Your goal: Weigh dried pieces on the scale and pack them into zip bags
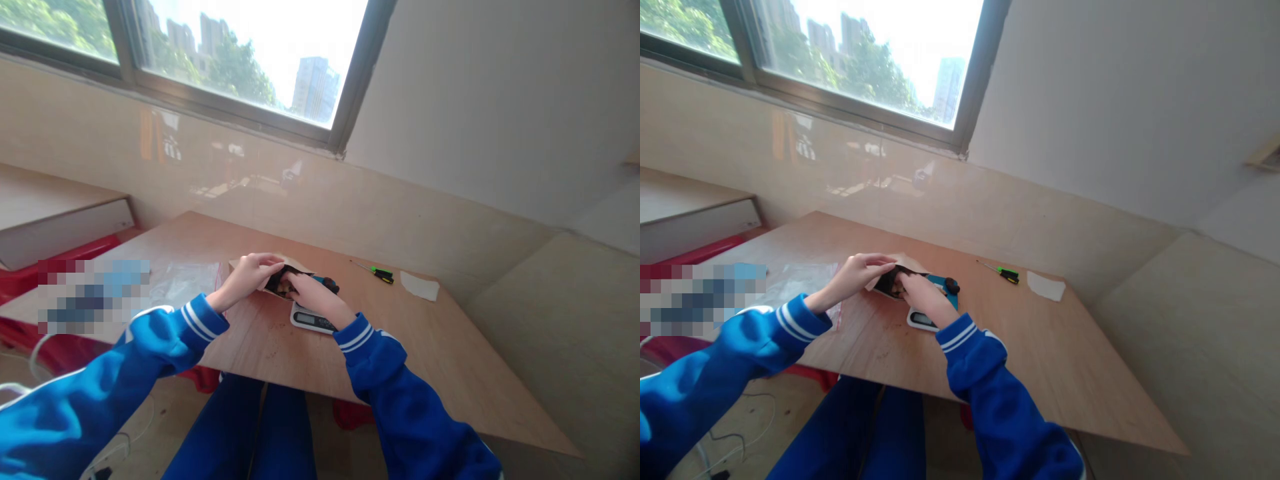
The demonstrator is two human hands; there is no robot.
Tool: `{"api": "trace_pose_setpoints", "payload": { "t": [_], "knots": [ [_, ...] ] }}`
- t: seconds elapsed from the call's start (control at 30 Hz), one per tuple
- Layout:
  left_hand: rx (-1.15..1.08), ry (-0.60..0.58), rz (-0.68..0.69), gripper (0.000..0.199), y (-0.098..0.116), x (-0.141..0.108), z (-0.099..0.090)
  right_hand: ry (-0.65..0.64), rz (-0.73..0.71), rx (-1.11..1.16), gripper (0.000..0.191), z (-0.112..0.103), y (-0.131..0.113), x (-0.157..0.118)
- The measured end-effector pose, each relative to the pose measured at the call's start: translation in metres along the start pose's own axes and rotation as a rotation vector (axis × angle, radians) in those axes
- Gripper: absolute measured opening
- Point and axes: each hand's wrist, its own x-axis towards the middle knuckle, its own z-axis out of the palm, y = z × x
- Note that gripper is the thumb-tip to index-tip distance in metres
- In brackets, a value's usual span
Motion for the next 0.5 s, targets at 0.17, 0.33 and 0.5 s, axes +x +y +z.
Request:
{"api": "trace_pose_setpoints", "payload": {
  "t": [0.17,0.33,0.5],
  "knots": [
    [-0.006,-0.005,-0.021,0.032,0.002,-0.003,0.002,-0.025,0.056,0.012,0.044,0.003,-0.003,-0.001],
    [0.009,0.002,-0.01,0.03,0.007,-0.004,0.001,-0.11,0.037,0.041,0.042,0.002,0.002,0.015],
    [0.02,0.023,-0.028,0.03,0.008,-0.003,0.001,-0.032,0.013,-0.016,0.047,0.005,0.004,0.03]
  ]
}}
